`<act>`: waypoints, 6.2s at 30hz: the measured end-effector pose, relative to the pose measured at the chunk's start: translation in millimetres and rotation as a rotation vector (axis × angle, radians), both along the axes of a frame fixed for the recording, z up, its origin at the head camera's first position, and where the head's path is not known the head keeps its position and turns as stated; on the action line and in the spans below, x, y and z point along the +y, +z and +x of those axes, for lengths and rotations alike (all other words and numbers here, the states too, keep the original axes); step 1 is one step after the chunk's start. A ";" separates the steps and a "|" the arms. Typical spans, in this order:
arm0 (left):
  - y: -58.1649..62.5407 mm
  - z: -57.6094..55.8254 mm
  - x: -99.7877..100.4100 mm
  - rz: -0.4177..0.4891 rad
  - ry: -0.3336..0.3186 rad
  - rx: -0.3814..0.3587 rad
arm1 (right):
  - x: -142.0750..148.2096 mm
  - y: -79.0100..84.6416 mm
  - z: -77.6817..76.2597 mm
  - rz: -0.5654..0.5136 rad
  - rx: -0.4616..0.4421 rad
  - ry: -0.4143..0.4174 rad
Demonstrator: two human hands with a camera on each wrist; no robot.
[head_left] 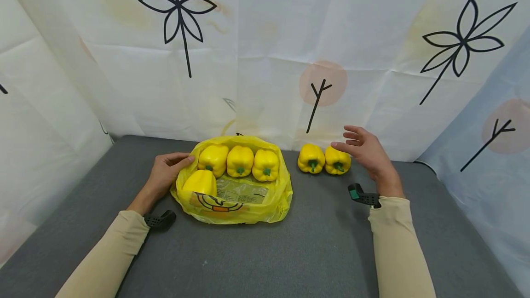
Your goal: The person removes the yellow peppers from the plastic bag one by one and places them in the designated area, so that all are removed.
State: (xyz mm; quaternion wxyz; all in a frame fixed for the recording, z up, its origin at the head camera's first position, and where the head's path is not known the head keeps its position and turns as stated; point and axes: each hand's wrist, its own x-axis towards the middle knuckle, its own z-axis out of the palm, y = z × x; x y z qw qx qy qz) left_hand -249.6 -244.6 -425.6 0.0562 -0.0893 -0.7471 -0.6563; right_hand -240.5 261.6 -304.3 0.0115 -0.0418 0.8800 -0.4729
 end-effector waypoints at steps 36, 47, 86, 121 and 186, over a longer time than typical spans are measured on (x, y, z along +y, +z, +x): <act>0.8 0.1 0.7 -0.032 0.019 -0.015 | -64.8 5.5 10.1 -0.009 0.158 0.197; -1.6 -0.2 -0.5 -0.015 0.006 -0.005 | -91.1 9.7 10.5 -0.082 0.186 0.312; -0.3 -0.3 -0.8 -0.024 -0.008 0.007 | -200.9 0.7 16.9 -0.403 0.048 0.412; 2.1 1.7 1.4 -0.039 0.003 0.002 | -257.4 -63.9 27.3 -0.267 -0.132 0.446; 1.6 1.7 1.6 -0.053 0.001 0.029 | -262.1 -70.4 34.2 -0.174 -0.197 0.581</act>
